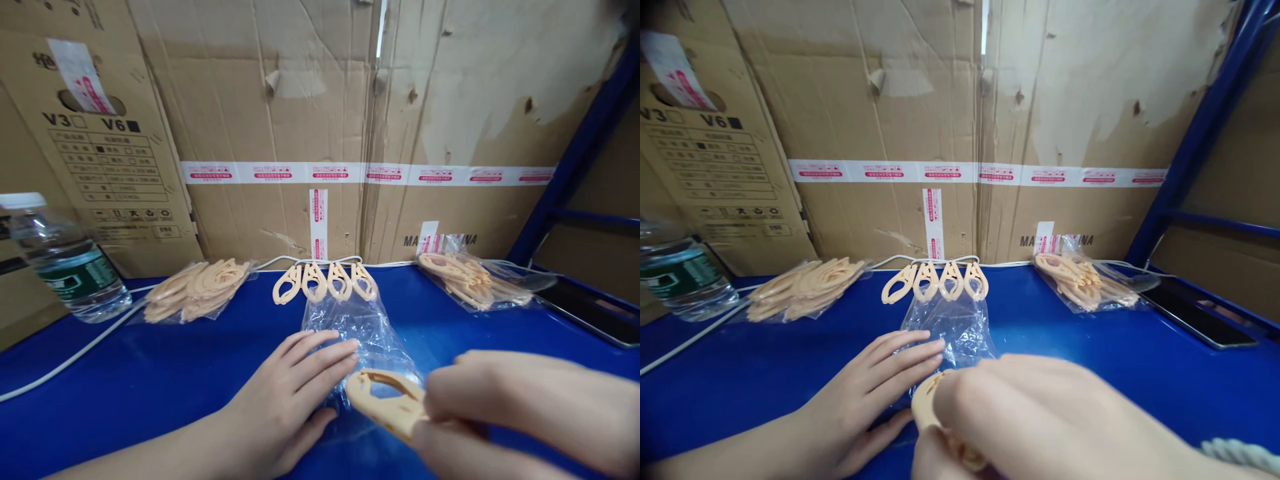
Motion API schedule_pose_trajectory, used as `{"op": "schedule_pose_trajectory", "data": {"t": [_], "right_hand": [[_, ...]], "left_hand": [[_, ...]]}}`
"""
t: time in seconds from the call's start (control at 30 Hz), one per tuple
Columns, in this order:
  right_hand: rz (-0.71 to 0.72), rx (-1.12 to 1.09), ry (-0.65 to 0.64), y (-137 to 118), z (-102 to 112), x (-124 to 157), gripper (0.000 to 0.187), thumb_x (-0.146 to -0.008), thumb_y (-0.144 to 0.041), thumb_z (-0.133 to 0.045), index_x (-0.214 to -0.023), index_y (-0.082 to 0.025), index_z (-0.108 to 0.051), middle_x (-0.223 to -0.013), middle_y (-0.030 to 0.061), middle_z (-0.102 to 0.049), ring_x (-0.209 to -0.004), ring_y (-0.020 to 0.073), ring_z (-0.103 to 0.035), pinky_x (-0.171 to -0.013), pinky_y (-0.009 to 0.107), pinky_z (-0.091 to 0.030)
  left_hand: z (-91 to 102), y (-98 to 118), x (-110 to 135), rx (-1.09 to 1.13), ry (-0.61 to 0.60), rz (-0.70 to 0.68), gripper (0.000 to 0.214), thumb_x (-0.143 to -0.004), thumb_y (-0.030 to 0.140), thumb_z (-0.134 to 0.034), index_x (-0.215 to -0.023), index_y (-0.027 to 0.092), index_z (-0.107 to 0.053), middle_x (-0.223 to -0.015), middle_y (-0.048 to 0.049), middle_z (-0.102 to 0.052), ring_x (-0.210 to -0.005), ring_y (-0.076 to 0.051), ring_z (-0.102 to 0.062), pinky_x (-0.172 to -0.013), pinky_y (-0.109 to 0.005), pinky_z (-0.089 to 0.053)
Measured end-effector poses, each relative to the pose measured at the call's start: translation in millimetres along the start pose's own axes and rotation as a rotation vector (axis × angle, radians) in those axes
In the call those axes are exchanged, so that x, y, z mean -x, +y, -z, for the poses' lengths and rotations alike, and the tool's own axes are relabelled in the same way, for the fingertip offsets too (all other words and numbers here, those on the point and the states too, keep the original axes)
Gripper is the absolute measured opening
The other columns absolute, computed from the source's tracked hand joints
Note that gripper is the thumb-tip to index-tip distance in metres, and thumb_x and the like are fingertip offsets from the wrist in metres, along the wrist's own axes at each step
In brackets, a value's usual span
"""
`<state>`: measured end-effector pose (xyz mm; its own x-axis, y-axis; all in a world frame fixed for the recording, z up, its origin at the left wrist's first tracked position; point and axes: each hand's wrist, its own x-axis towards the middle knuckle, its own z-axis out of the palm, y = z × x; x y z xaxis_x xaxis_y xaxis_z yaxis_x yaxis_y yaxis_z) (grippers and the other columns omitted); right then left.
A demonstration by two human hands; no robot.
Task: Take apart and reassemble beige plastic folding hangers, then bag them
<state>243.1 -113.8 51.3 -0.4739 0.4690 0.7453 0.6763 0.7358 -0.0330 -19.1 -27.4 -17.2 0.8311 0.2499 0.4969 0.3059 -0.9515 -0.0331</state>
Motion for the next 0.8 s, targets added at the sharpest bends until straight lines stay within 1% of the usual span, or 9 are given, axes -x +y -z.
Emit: {"op": "schedule_pose_trajectory", "data": {"t": [0.07,0.1,0.17,0.27,0.43,0.53,0.63,0.7,0.8], "right_hand": [[0.106,-0.040,-0.154,-11.6,-21.1,-13.9,0.028,-0.097,-0.035,-0.047,-0.074,-0.029,-0.063,-0.058,-0.0010,-0.061,-0.048,0.0142,-0.056,-0.044,0.025,-0.050],[0.098,0.016,-0.232,-15.0,-30.7,-18.8,0.033,-0.099,-0.030,-0.042,-0.071,-0.026,-0.059,-0.057,-0.0007,-0.059,-0.048,0.0136,-0.055,-0.045,0.025,-0.049],[0.247,0.143,-0.302,-18.0,-46.7,-23.3,0.030,-0.096,-0.018,-0.044,-0.069,-0.023,-0.056,-0.058,-0.0009,-0.057,-0.046,0.0129,-0.052,-0.044,0.026,-0.046],[0.441,0.363,-0.294,-16.1,-63.8,-19.0,0.019,-0.083,-0.010,-0.053,-0.068,-0.021,-0.059,-0.060,0.0014,-0.059,-0.048,0.0160,-0.052,-0.040,0.031,-0.038],[0.386,0.525,-0.272,-4.7,-85.7,-5.2,0.013,-0.072,-0.012,-0.057,-0.064,-0.016,-0.066,-0.061,0.0107,-0.062,-0.056,0.0219,-0.051,-0.042,0.033,-0.034],[0.382,0.541,-0.309,2.7,-95.7,-0.1,0.016,-0.073,-0.011,-0.058,-0.063,-0.017,-0.068,-0.069,0.0128,-0.064,-0.072,0.0259,-0.050,-0.053,0.037,-0.040],[0.344,0.507,-0.338,6.9,-93.6,-2.3,0.013,-0.075,-0.012,-0.063,-0.065,-0.019,-0.069,-0.078,0.0111,-0.063,-0.082,0.0267,-0.049,-0.066,0.040,-0.043],[0.316,0.391,-0.377,11.5,-83.4,-11.4,0.013,-0.077,-0.018,-0.068,-0.064,-0.019,-0.067,-0.080,0.0094,-0.061,-0.083,0.0249,-0.049,-0.067,0.037,-0.042],[0.192,-0.019,-0.483,35.4,-65.3,-36.3,0.021,-0.086,-0.034,-0.063,-0.072,-0.019,-0.063,-0.084,0.0062,-0.058,-0.078,0.0189,-0.050,-0.065,0.031,-0.043]], "left_hand": [[-1.2,-0.8,1.1,0.016,-0.005,-0.005,0.058,-0.086,0.009,-0.055,-0.142,0.012,-0.041,-0.144,-0.0146,-0.050,-0.135,-0.030,-0.042,-0.109,-0.049,-0.042],[-1.6,-1.1,1.5,0.024,-0.010,-0.009,0.058,-0.086,0.010,-0.054,-0.142,0.011,-0.040,-0.145,-0.0145,-0.049,-0.136,-0.029,-0.041,-0.109,-0.049,-0.042],[-2.1,-1.2,2.0,0.032,-0.022,-0.011,0.057,-0.087,0.011,-0.054,-0.142,0.011,-0.039,-0.146,-0.0144,-0.048,-0.136,-0.029,-0.040,-0.109,-0.048,-0.041],[-2.1,-0.4,1.7,0.034,-0.024,-0.007,0.056,-0.087,0.011,-0.055,-0.141,0.010,-0.040,-0.146,-0.0148,-0.049,-0.136,-0.029,-0.040,-0.110,-0.048,-0.041],[-0.7,1.6,0.2,0.016,-0.007,-0.020,0.057,-0.085,0.006,-0.054,-0.140,0.008,-0.041,-0.142,-0.0162,-0.052,-0.134,-0.029,-0.043,-0.107,-0.049,-0.044],[-0.3,2.0,-0.5,-0.001,0.003,-0.016,0.053,-0.085,0.007,-0.054,-0.137,0.006,-0.043,-0.139,-0.0178,-0.054,-0.132,-0.030,-0.045,-0.105,-0.050,-0.046],[-0.1,2.4,-1.4,-0.018,-0.005,-0.008,0.049,-0.085,0.007,-0.053,-0.134,0.007,-0.046,-0.136,-0.0178,-0.057,-0.130,-0.031,-0.047,-0.101,-0.050,-0.049],[0.3,2.7,-1.9,-0.027,0.003,-0.006,0.048,-0.086,0.007,-0.052,-0.133,0.009,-0.048,-0.134,-0.0166,-0.058,-0.129,-0.031,-0.048,-0.100,-0.050,-0.050],[0.9,3.1,-1.7,-0.012,0.046,0.007,0.042,-0.086,0.008,-0.054,-0.128,0.012,-0.053,-0.134,-0.0148,-0.058,-0.127,-0.029,-0.049,-0.100,-0.046,-0.050]]}}
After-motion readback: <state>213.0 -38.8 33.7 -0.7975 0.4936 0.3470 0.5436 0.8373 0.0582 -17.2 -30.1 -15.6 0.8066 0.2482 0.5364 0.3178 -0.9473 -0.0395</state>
